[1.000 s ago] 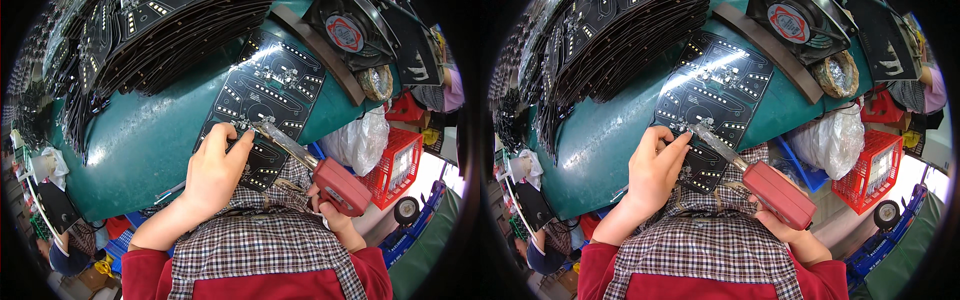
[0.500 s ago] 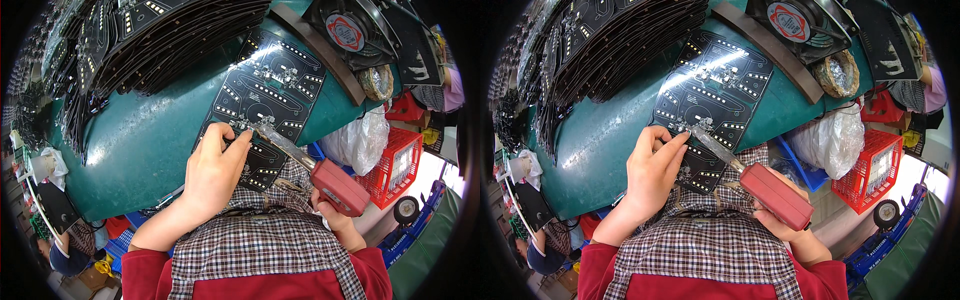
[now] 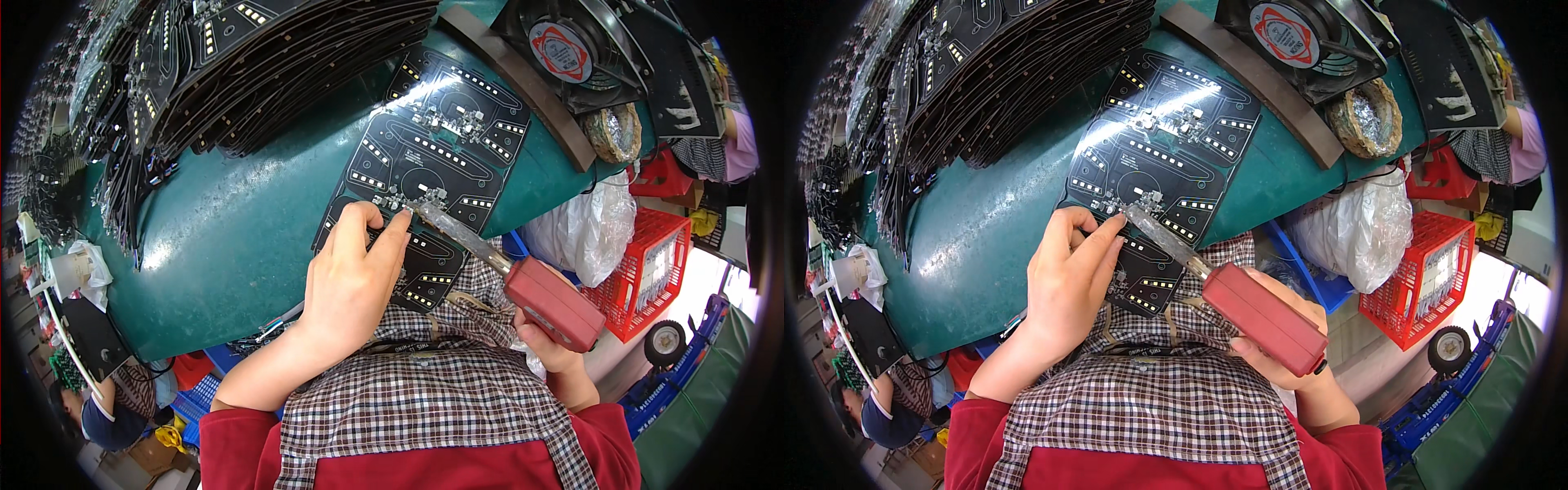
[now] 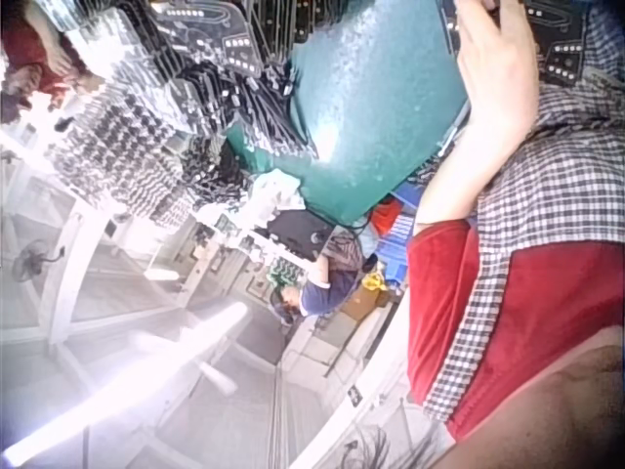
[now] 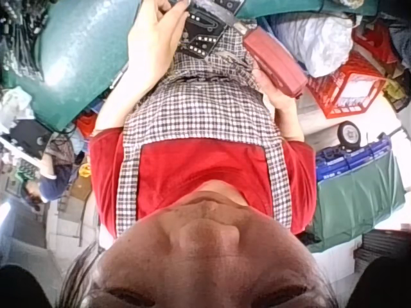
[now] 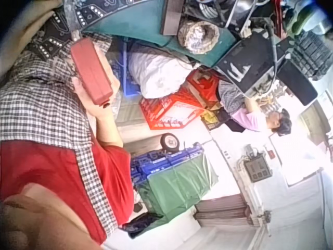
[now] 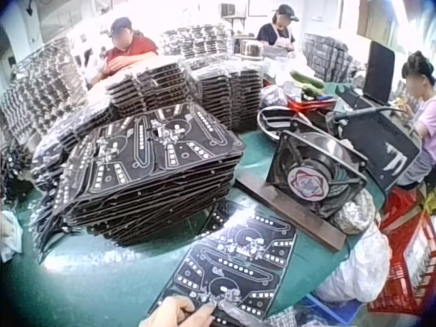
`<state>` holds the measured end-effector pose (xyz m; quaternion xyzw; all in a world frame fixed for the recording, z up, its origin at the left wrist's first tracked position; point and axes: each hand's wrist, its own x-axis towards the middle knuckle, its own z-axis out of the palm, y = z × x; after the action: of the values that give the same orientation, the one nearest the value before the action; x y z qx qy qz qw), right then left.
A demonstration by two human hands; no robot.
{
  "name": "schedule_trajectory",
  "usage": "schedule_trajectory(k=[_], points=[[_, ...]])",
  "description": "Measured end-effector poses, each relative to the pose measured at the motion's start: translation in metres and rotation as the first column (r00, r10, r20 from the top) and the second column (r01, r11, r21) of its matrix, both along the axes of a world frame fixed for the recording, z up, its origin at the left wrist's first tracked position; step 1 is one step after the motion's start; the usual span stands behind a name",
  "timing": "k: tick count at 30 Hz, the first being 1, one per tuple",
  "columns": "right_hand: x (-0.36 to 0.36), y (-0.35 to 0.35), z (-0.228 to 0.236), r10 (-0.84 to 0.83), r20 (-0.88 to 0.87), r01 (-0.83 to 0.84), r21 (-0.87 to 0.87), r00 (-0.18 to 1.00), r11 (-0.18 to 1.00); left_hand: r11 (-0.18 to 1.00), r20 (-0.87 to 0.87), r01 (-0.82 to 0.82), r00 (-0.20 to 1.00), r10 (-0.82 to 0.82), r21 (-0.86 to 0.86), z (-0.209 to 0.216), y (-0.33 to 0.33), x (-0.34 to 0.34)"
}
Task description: The person solders wire harnesses onto circuit boards using a soldering gun, repeatedly taking boards from a stack, attaching and soldering wire leads, and placing the completed boards into a bin below.
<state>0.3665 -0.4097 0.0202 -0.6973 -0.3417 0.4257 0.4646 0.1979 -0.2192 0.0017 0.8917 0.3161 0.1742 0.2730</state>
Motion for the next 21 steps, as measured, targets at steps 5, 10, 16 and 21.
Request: schedule_trajectory(k=[5, 10, 16, 21], points=[[0.004, 0.004, -0.003, 0.095, 0.168, -0.113, 0.099, 0.981, 0.989, 0.999, -0.063, 0.049, 0.997, -0.05, -0.013, 0.001, 0.001, -0.003], [-0.001, -0.019, -0.01, -0.076, -0.167, 0.078, 0.003, 0.983, 0.997, 1.0, -0.006, 0.009, 1.0, -0.009, -0.005, 0.003, 0.0, -0.001], [-0.004, -0.012, -0.008, -0.078, -0.189, 0.088, 0.045, 0.979, 0.995, 0.999, -0.063, 0.031, 0.998, -0.03, 0.016, 0.007, 0.0, -0.002], [-0.007, -0.007, -0.008, -0.104, -0.266, 0.13, 0.08, 0.958, 0.988, 0.995, -0.115, 0.098, 0.989, -0.096, 0.01, 0.008, 0.0, -0.007]])
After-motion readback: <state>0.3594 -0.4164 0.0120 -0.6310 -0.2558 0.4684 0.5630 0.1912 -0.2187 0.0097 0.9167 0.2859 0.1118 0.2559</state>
